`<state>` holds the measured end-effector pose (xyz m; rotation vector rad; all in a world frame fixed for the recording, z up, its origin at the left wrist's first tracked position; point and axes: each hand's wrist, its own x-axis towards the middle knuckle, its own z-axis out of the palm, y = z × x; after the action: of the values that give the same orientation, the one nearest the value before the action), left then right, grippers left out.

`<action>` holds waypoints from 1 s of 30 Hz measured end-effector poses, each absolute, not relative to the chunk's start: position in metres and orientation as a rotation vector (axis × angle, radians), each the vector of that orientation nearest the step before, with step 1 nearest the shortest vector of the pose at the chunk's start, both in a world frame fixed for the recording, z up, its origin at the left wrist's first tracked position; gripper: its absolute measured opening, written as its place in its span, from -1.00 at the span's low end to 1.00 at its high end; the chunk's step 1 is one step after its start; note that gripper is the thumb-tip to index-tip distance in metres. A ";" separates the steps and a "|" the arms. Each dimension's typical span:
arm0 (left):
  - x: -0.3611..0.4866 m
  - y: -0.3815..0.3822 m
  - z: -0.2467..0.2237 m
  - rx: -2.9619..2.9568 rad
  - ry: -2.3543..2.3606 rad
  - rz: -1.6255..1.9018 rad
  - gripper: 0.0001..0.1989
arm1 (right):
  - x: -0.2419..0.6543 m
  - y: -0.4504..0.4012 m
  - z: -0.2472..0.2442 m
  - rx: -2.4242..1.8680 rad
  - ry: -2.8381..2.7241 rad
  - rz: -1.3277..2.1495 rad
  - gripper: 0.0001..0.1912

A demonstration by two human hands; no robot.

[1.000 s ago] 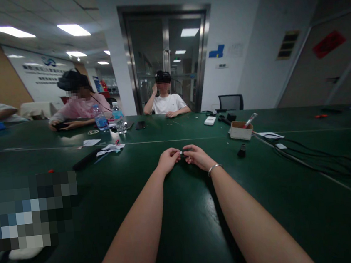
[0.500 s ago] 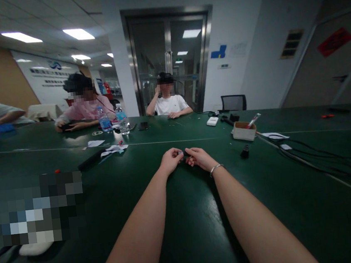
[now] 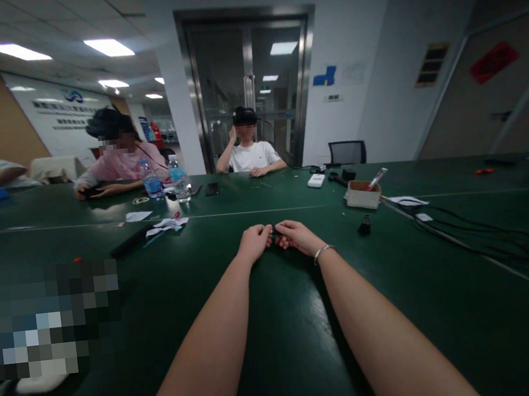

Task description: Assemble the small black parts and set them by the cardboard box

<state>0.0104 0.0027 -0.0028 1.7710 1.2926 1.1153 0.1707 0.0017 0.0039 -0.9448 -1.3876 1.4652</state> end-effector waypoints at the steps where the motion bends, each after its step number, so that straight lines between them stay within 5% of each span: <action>1: 0.010 0.002 -0.002 1.783 1.315 1.106 -0.62 | 0.171 0.001 0.004 -0.932 -1.393 1.470 -0.86; 10: 0.012 -0.002 0.004 1.803 1.516 1.067 -0.47 | 0.170 0.002 0.002 -0.903 -1.450 1.404 -0.78; 20: 0.006 0.018 -0.001 1.485 1.478 1.138 -0.46 | 0.149 0.002 0.010 -0.931 -1.670 0.892 -0.73; 30: 0.008 0.006 -0.007 1.779 1.286 1.114 -0.59 | 0.166 0.004 0.007 -1.047 -1.557 1.186 -0.81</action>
<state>0.0084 0.0060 -0.0068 1.7794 1.2862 1.1139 0.1664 0.0045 0.0074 -1.0473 -1.5571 1.1857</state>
